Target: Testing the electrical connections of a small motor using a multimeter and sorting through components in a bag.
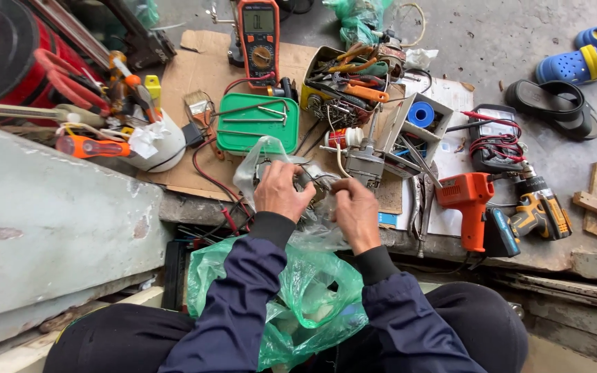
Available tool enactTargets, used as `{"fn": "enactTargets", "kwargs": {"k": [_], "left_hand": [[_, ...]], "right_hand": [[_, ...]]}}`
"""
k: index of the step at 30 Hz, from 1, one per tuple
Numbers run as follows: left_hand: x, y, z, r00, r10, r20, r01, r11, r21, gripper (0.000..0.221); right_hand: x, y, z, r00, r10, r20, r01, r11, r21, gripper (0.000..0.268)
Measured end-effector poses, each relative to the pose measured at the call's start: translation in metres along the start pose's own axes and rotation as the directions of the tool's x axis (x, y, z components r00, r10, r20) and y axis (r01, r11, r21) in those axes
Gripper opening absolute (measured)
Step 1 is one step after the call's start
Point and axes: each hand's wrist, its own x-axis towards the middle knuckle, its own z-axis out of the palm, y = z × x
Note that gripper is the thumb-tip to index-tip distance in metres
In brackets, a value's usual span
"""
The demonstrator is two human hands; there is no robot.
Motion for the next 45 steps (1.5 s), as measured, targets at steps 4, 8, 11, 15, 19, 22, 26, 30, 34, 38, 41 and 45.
{"fn": "enactTargets", "kwargs": {"k": [4, 8, 11, 15, 19, 22, 26, 30, 34, 38, 41, 45], "left_hand": [[-0.008, 0.016, -0.074, 0.988, -0.130, 0.081, 0.130, 0.992, 0.005, 0.031], [-0.002, -0.003, -0.085, 0.733, -0.347, 0.585, 0.057, 0.888, 0.455, 0.049], [0.004, -0.024, -0.065, 0.729, -0.309, 0.611, -0.129, 0.814, 0.566, 0.033], [0.039, 0.025, -0.183, 0.779, -0.315, 0.542, -0.104, 0.787, 0.608, 0.047], [0.054, 0.054, -0.251, 0.850, -0.251, 0.464, 0.424, 0.847, -0.320, 0.041], [0.061, 0.054, -0.259, 0.850, -0.262, 0.456, 0.526, 0.416, -0.742, 0.041], [0.058, 0.055, -0.260, 0.851, -0.287, 0.439, 0.502, 0.204, -0.840, 0.039], [0.054, 0.063, -0.258, 0.835, -0.301, 0.460, 0.517, 0.147, -0.843, 0.042], [0.053, 0.062, -0.247, 0.830, -0.291, 0.477, 0.530, 0.140, -0.836, 0.043], [0.052, 0.061, -0.246, 0.811, -0.277, 0.516, 0.563, 0.128, -0.817, 0.048], [0.060, 0.041, -0.219, 0.824, -0.270, 0.498, 0.535, 0.081, -0.841, 0.050], [0.066, 0.038, -0.218, 0.818, -0.265, 0.510, 0.547, 0.084, -0.833, 0.053]], "right_hand": [[-0.030, -0.058, -0.032, 0.994, -0.064, -0.092, 0.073, 0.991, 0.108, 0.035], [-0.063, -0.098, -0.056, 0.983, -0.183, 0.000, 0.183, 0.982, 0.039, 0.030], [-0.072, -0.101, -0.075, 0.957, -0.275, 0.087, 0.282, 0.957, -0.074, 0.026], [-0.089, -0.134, -0.118, 0.969, -0.207, 0.137, 0.219, 0.972, -0.085, 0.031], [-0.081, -0.158, -0.133, 0.958, -0.286, 0.010, 0.283, 0.951, 0.128, 0.026], [-0.071, -0.173, -0.127, 0.939, -0.336, -0.069, 0.339, 0.881, 0.331, 0.028], [-0.058, -0.173, -0.103, 0.891, -0.422, -0.168, 0.452, 0.789, 0.416, 0.038], [-0.062, -0.179, -0.078, 0.945, -0.300, -0.134, 0.322, 0.765, 0.558, 0.038], [-0.066, -0.181, -0.060, 0.966, -0.237, 0.107, 0.122, 0.777, 0.618, 0.044], [-0.054, -0.176, -0.038, 0.935, -0.275, 0.224, 0.040, 0.709, 0.704, 0.050], [-0.039, -0.170, -0.029, 0.938, -0.248, 0.240, -0.010, 0.676, 0.737, 0.050], [-0.024, -0.168, -0.023, 0.938, -0.220, 0.269, -0.075, 0.628, 0.775, 0.044]]}}
